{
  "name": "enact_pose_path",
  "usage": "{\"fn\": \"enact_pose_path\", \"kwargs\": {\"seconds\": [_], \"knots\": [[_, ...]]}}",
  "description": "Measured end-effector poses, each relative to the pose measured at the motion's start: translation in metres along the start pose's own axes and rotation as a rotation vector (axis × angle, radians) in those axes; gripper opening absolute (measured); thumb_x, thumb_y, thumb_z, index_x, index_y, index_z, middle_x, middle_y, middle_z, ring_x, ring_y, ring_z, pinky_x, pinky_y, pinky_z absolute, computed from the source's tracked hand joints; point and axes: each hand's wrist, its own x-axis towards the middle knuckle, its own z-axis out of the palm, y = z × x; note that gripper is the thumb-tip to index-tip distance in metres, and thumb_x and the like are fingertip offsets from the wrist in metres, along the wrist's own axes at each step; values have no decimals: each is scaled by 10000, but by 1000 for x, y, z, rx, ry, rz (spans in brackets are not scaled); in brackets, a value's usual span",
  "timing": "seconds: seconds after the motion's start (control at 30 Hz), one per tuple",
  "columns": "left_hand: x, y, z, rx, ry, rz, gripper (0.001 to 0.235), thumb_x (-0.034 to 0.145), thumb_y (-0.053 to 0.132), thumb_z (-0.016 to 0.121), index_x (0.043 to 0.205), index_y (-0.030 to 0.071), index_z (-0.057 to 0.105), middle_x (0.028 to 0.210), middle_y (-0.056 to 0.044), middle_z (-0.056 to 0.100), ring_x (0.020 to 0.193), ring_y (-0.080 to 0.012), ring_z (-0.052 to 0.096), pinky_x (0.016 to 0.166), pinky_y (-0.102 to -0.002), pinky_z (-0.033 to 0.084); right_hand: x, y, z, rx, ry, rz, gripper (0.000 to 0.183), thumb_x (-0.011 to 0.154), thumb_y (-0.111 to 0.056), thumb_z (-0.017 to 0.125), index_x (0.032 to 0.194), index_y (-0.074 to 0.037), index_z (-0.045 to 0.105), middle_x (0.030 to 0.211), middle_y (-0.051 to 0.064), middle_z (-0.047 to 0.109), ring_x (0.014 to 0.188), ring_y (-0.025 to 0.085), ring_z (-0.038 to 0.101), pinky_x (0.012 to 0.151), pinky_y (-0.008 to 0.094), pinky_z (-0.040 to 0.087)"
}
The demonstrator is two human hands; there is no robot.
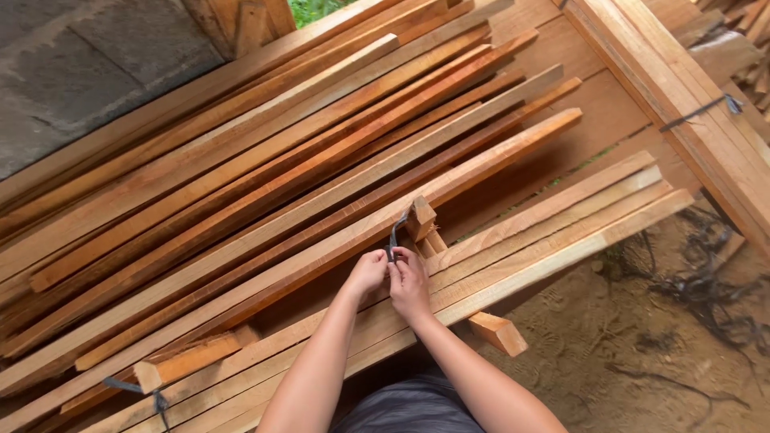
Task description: The person stacks thin wooden planks on a wooden rack outdoors. They then use black zip ties to secure the stacked planks together, wrapping the ties around the wood and fastening them by hand.
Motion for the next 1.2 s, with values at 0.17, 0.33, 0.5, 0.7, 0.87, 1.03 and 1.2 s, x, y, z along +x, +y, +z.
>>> {"fn": "enact_pose_path", "kwargs": {"seconds": [0.17,0.33,0.5,0.7,0.87,1.03,1.2], "knots": [[2,0,5,-279,84,-131,239,914,96,555,879,66,790,654,-60,661,668,-149,630,614,-267,520,-1,-5,-5,13,-44,-5,249,981,-181,645,745,-102,660,1222,54,664,1087,343,644,955,475,475],[20,-7,15,-505,261,-302,269,907,77,661,677,-24,756,500,-128,602,436,-217,629,452,-335,545,-12,0,-19,-70,-165,-76,246,983,-234,656,744,-176,654,1185,-9,665,1184,288,622,1056,480,414],[37,-26,21,-477,277,-308,249,932,123,648,775,-22,776,592,-121,695,531,-172,685,493,-290,565,-31,27,-22,-189,-243,-212,188,962,-263,670,781,-212,680,1050,-36,689,1287,227,580,1175,520,282],[66,-61,30,-301,284,-302,262,898,246,673,704,141,813,540,-7,701,497,-124,691,504,-262,583,-33,26,-25,-193,-229,-267,205,968,-295,657,773,-238,684,986,-70,667,1174,185,619,1144,482,353],[27,-31,14,-428,170,-280,272,969,259,614,909,56,785,674,-56,748,594,-131,722,611,-285,618,-35,16,-25,-231,-200,-270,199,966,-305,654,779,-246,689,967,-71,657,1149,181,620,1136,476,365],[-46,27,-31,-274,-30,-167,463,923,412,716,1046,-33,754,879,-159,788,830,-175,726,788,-333,596,-31,15,-23,-245,-169,-284,183,962,-302,646,794,-246,693,973,-68,653,1153,178,619,1131,477,373],[-53,9,-27,168,-94,-36,275,884,479,707,1037,287,831,895,-25,797,917,-212,719,796,-330,546,-30,11,-24,-261,-190,-286,161,964,-303,638,827,-249,702,986,-70,641,1166,190,603,1128,496,370]]}}
